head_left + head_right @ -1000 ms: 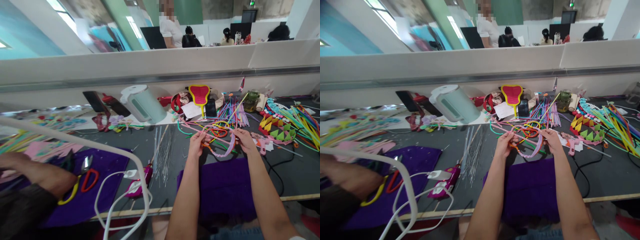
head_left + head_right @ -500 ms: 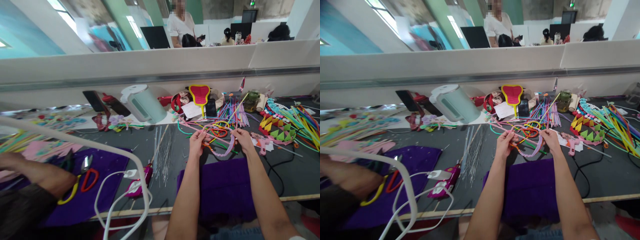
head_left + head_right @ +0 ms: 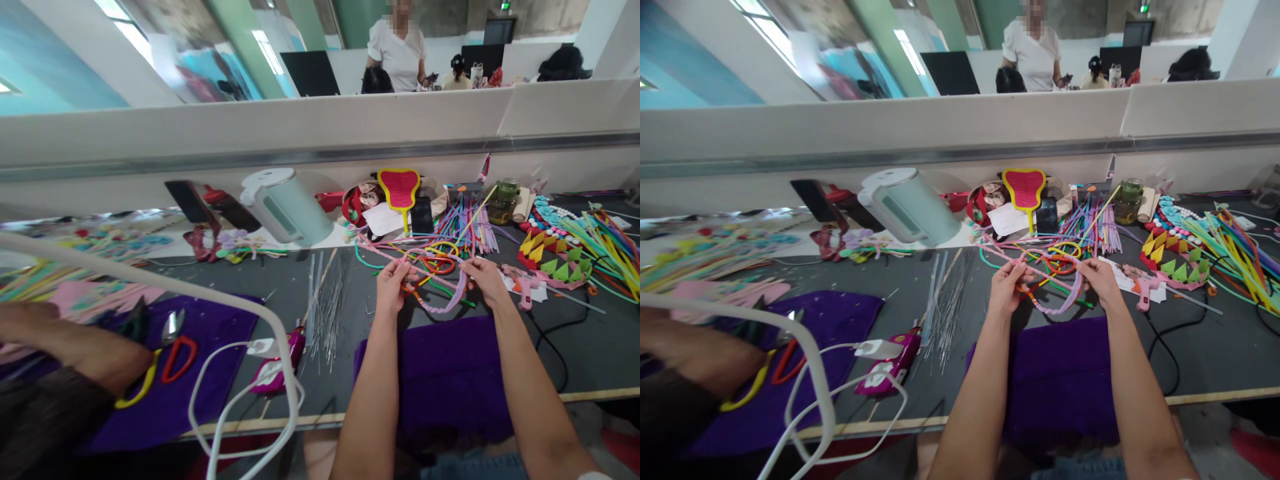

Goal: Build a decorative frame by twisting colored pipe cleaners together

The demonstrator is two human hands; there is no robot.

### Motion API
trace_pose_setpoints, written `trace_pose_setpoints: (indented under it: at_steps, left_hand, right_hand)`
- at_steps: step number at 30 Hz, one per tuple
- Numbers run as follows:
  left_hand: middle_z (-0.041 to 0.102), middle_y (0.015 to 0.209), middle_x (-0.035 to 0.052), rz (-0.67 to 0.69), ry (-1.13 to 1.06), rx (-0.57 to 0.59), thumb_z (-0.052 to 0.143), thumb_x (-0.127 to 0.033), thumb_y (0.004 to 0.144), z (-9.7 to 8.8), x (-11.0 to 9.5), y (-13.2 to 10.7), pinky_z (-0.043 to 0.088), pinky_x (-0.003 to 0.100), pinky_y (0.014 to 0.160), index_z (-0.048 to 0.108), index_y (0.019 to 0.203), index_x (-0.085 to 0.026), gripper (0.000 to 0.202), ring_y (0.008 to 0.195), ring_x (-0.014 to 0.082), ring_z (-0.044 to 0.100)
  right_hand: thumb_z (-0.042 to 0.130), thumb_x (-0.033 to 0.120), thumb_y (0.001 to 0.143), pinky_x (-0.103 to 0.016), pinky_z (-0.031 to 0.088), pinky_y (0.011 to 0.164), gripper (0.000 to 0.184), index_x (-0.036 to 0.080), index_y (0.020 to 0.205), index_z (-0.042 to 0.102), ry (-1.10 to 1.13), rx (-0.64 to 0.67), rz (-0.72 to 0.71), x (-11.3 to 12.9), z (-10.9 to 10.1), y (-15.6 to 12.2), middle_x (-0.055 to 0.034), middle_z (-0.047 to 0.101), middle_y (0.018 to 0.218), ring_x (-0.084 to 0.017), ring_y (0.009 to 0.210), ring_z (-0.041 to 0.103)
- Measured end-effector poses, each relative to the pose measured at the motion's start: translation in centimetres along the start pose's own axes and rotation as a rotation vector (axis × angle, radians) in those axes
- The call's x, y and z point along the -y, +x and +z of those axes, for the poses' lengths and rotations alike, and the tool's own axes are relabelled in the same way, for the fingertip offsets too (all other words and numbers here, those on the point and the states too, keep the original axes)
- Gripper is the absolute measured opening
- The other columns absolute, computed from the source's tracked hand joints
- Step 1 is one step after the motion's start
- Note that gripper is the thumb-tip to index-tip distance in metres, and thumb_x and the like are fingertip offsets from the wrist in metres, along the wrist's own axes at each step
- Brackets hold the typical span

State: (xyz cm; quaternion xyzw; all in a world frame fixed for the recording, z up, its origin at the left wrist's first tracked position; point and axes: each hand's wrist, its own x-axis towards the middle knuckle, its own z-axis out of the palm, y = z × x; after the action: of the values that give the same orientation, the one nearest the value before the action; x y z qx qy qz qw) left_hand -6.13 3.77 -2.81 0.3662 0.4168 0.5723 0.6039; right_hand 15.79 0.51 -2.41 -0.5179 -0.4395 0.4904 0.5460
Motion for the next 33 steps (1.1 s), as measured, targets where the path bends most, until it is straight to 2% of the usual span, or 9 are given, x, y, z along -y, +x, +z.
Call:
trace_pose_setpoints:
  at_steps: [4, 7, 10, 13, 17, 21, 25, 29, 33]
  left_hand:
    - [0.066, 0.067, 0.002, -0.029, -0.014, 0.015, 0.077, -0.035, 0.063, -0.3, 0.0, 0.2, 0.038, 0.013, 0.034, 0.064, 0.088, -0.012, 0.036, 0.05, 0.0097, 0.061]
    - [0.067, 0.073, 0.0031, 0.02, -0.045, 0.021, 0.077, -0.037, 0.063, 0.0, 0.0, 0.1, 0.045, 0.016, 0.04, 0.065, 0.092, -0.013, 0.039, 0.057, 0.0114, 0.064]
    - [0.07, 0.092, 0.0076, 0.095, -0.1, 0.026, 0.074, -0.042, 0.067, 0.6, -0.2, -0.1, 0.055, 0.023, 0.06, 0.065, 0.102, -0.016, 0.045, 0.08, 0.0168, 0.068]
    - [0.068, 0.106, 0.0102, 0.072, -0.11, 0.089, 0.07, -0.047, 0.071, 1.2, -0.3, -0.6, 0.056, 0.027, 0.072, 0.063, 0.11, -0.017, 0.049, 0.095, 0.0205, 0.067]
    - [0.069, 0.102, 0.0118, -0.02, -0.048, 0.237, 0.067, -0.05, 0.073, 1.7, -0.4, -1.2, 0.056, 0.028, 0.067, 0.063, 0.111, -0.015, 0.051, 0.08, 0.0186, 0.069]
    - [0.07, 0.096, 0.0096, 0.019, 0.057, 0.278, 0.072, -0.043, 0.07, 1.6, -0.2, -1.3, 0.056, 0.029, 0.067, 0.062, 0.113, -0.016, 0.052, 0.074, 0.0165, 0.067]
    - [0.07, 0.086, 0.0053, 0.034, 0.134, 0.26, 0.076, -0.036, 0.066, 1.4, 0.2, -1.1, 0.057, 0.03, 0.065, 0.061, 0.113, -0.017, 0.053, 0.073, 0.0178, 0.067]
    - [0.067, 0.074, 0.0017, 0.054, 0.149, 0.203, 0.075, -0.035, 0.068, 1.4, 0.3, -0.8, 0.057, 0.03, 0.064, 0.063, 0.109, -0.016, 0.047, 0.064, 0.0149, 0.065]
    - [0.068, 0.074, 0.0027, 0.07, 0.153, 0.153, 0.076, -0.036, 0.066, 1.4, 0.5, -0.7, 0.056, 0.028, 0.062, 0.064, 0.107, -0.016, 0.047, 0.064, 0.0148, 0.065]
  right_hand:
    - [0.072, 0.05, 0.065, -0.016, 0.028, 0.034, 0.036, 0.016, 0.076, 0.066, 0.099, 0.097, 0.072, 0.4, 0.0, -0.2, 0.0019, 0.06, 0.059, -0.004, 0.042, 0.043]
    - [0.076, 0.045, 0.061, -0.014, 0.021, 0.032, 0.034, 0.016, 0.075, 0.064, 0.176, 0.057, 0.093, 0.4, 0.4, -0.2, 0.0025, 0.06, 0.059, -0.002, 0.04, 0.038]
    - [0.075, 0.045, 0.062, -0.014, 0.028, 0.032, 0.033, 0.017, 0.073, 0.062, 0.258, -0.031, 0.024, 0.4, 1.0, -0.1, 0.0029, 0.06, 0.06, -0.003, 0.041, 0.039]
    - [0.071, 0.047, 0.066, -0.016, 0.037, 0.035, 0.031, 0.019, 0.075, 0.06, 0.296, -0.09, -0.044, 0.4, 1.5, 0.0, 0.0033, 0.058, 0.059, -0.005, 0.044, 0.045]
    - [0.069, 0.047, 0.068, -0.016, 0.041, 0.037, 0.032, 0.019, 0.078, 0.058, 0.297, -0.174, -0.08, 0.1, 1.7, 0.2, 0.0011, 0.063, 0.067, -0.006, 0.046, 0.048]
    - [0.072, 0.044, 0.066, -0.016, 0.043, 0.038, 0.031, 0.019, 0.077, 0.06, 0.34, -0.237, -0.078, -0.2, 1.5, 0.4, 0.0023, 0.061, 0.064, -0.006, 0.047, 0.048]
    - [0.074, 0.044, 0.065, -0.017, 0.049, 0.042, 0.031, 0.018, 0.078, 0.063, 0.35, -0.198, -0.061, -0.1, 1.1, 0.4, 0.0035, 0.058, 0.06, -0.007, 0.051, 0.053]
    - [0.075, 0.042, 0.062, -0.021, 0.055, 0.048, 0.034, 0.018, 0.084, 0.065, 0.298, -0.13, -0.05, 0.1, 0.8, 0.2, 0.0013, 0.063, 0.069, -0.01, 0.059, 0.06]
    - [0.076, 0.039, 0.061, -0.022, 0.055, 0.047, 0.033, 0.017, 0.082, 0.063, 0.23, -0.161, -0.07, 0.1, 0.9, 0.2, 0.0013, 0.062, 0.066, -0.011, 0.059, 0.06]
